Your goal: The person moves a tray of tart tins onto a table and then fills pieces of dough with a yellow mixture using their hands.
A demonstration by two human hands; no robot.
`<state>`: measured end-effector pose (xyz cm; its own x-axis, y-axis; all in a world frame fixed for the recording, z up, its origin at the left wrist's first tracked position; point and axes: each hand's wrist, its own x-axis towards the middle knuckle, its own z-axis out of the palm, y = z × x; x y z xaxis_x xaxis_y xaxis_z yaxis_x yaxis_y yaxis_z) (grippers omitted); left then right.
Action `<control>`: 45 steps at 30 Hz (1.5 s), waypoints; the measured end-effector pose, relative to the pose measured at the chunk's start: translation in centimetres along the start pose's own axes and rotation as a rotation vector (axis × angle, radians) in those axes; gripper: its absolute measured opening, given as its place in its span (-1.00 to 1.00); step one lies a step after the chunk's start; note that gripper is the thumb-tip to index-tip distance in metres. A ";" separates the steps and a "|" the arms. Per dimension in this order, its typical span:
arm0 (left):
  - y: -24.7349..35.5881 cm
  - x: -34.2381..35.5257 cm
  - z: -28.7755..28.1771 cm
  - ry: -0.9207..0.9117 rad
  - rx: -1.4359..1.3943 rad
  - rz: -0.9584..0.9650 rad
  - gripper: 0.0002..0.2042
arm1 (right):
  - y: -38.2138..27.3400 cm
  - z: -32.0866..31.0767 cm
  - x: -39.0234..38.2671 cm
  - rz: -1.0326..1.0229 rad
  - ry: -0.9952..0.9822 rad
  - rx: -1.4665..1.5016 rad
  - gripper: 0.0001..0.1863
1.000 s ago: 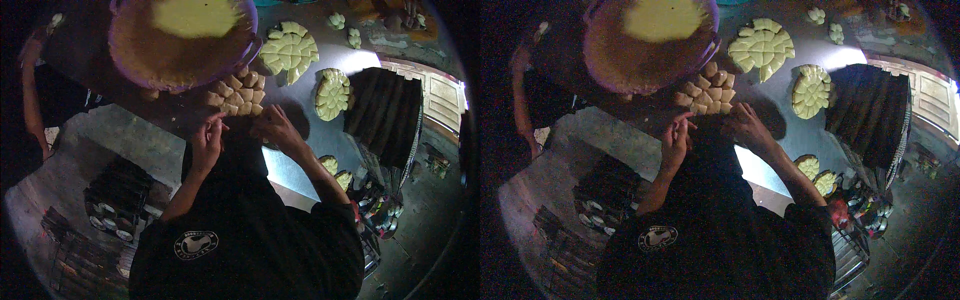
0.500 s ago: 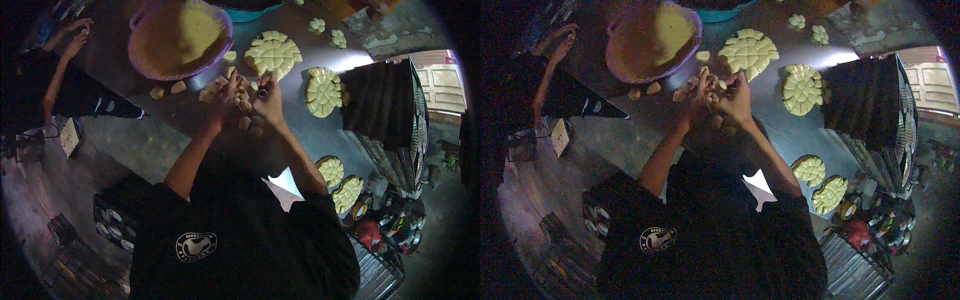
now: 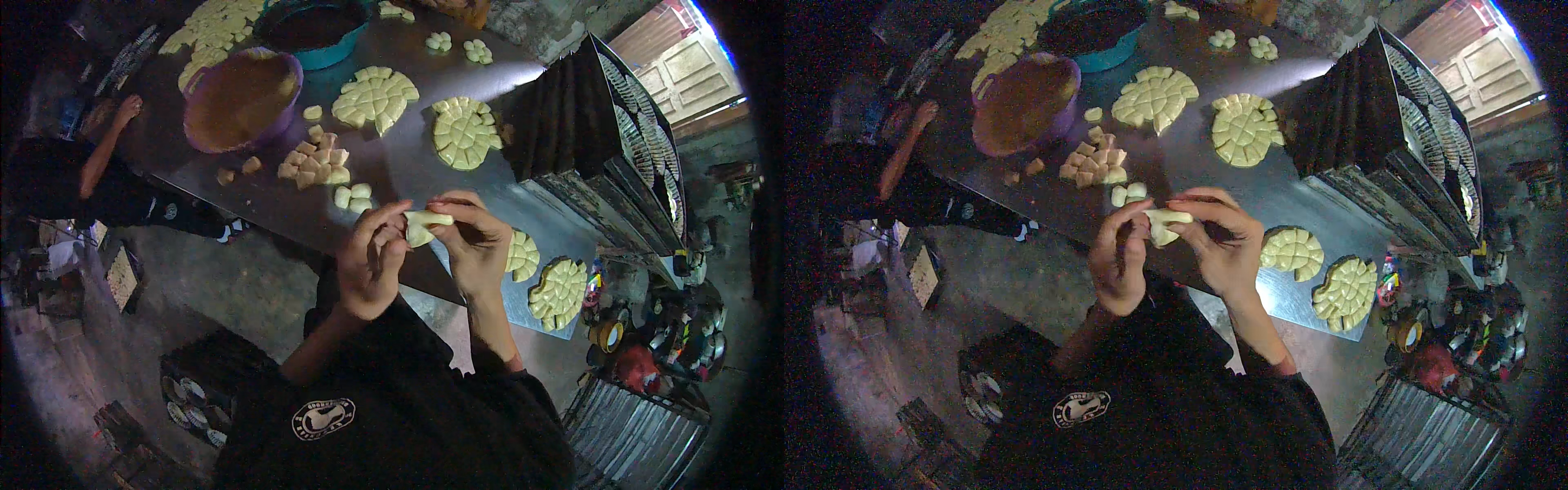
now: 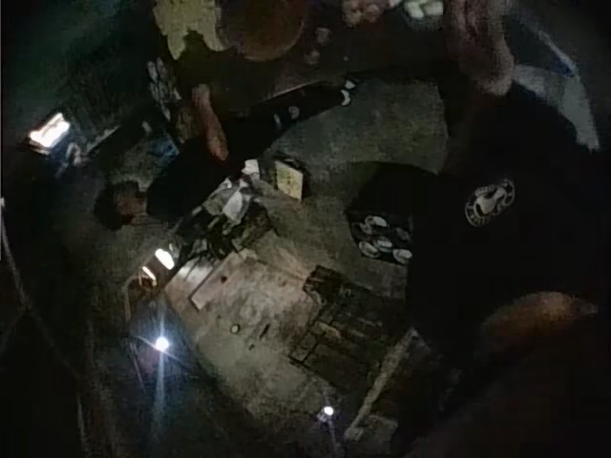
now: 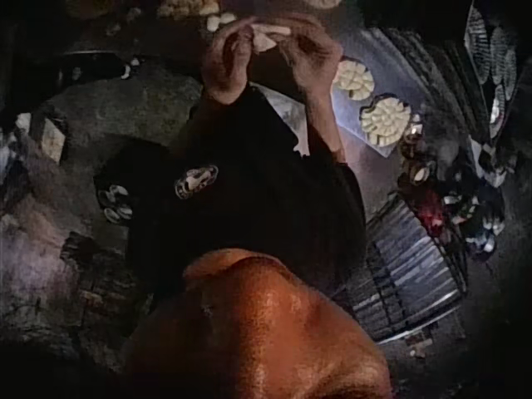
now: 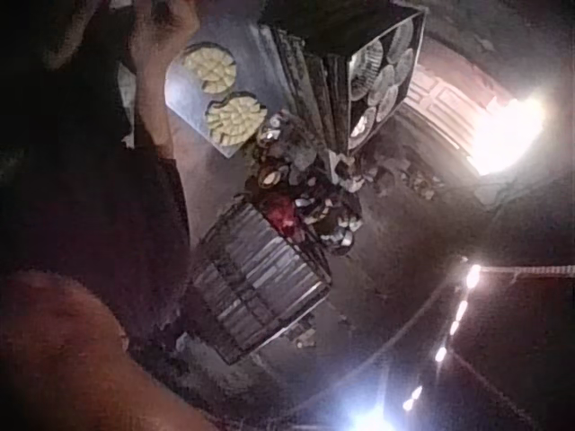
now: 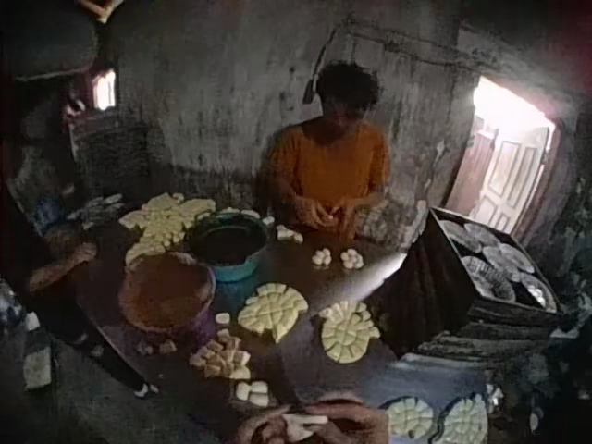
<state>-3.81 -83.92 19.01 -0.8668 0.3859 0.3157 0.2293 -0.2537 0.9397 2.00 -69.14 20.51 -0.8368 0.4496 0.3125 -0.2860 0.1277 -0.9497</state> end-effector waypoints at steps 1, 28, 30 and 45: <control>0.8 0.2 0.4 0.054 0.037 0.139 -0.54 | -0.2 0.3 -0.2 0.100 0.012 0.143 -0.69; -12.4 6.7 -22.7 0.668 -0.439 -0.343 -0.49 | 12.5 31.2 20.9 -0.203 -1.007 -0.921 -0.59; -13.0 6.6 -24.0 0.694 -0.454 -0.386 -0.59 | 16.2 32.6 21.9 -0.726 -1.046 -1.026 -0.53; -1.2 10.5 -25.0 0.161 -0.260 -0.741 -0.48 | 6.1 26.9 15.4 0.409 -0.479 0.340 -0.61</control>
<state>-24.26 -101.74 17.89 -0.8111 0.4075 -0.4196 -0.5240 -0.1875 0.8308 -25.18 -85.17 20.16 -0.9988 -0.0452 -0.0178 0.0300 -0.2860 -0.9578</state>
